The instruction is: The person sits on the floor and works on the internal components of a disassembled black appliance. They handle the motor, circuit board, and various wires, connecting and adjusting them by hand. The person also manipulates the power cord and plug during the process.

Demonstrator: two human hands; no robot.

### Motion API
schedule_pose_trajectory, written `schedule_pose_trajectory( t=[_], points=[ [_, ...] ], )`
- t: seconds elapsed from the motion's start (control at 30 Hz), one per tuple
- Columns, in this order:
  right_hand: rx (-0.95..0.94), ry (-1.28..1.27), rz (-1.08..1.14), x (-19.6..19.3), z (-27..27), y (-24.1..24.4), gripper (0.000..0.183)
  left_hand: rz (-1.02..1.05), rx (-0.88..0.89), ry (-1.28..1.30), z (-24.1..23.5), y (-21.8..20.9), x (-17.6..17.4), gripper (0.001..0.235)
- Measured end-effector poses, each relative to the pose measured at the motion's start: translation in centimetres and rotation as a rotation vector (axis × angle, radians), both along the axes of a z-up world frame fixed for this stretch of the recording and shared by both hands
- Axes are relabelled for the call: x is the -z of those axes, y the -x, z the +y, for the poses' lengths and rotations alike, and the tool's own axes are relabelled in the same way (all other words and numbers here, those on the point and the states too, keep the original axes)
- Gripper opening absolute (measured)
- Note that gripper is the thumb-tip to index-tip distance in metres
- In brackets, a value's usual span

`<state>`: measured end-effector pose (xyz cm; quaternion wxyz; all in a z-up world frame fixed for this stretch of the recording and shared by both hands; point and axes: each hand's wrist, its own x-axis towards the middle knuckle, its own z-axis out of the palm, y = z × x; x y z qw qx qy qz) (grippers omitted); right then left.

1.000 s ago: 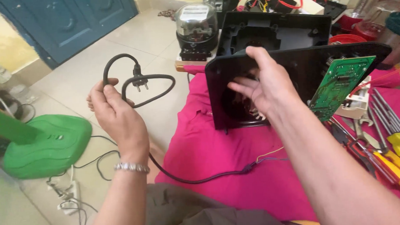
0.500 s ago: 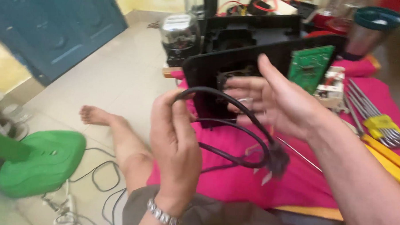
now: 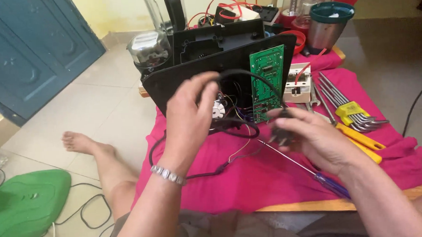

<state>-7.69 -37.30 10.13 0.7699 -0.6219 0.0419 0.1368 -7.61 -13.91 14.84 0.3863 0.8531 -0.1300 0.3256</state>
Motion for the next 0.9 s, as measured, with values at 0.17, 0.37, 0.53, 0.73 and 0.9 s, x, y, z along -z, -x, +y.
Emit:
schedule_pose_trajectory(
  t=[0.17, 0.37, 0.53, 0.73, 0.9],
  points=[
    [0.261, 0.173, -0.086, 3.8, -4.0, -1.7, 0.035, 0.508, 0.036, -0.095, 1.2, 1.6, 2.3, 0.037],
    [0.4, 0.313, -0.064, 4.1, -4.8, -1.6, 0.032, 0.667, -0.062, -0.117, 3.6, 2.2, 3.7, 0.044],
    [0.535, 0.327, -0.061, 6.1, -6.8, -2.5, 0.009, 0.844, 0.122, 0.013, 5.4, 2.2, 2.5, 0.027],
    [0.747, 0.399, -0.238, 11.3, -14.7, -5.5, 0.028, 0.787, -0.039, 0.062, 6.6, 3.7, -2.8, 0.028],
    [0.863, -0.13, -0.041, 20.5, -25.0, -10.4, 0.031, 0.883, 0.205, -0.219, 4.6, 5.3, -5.5, 0.018]
  ],
)
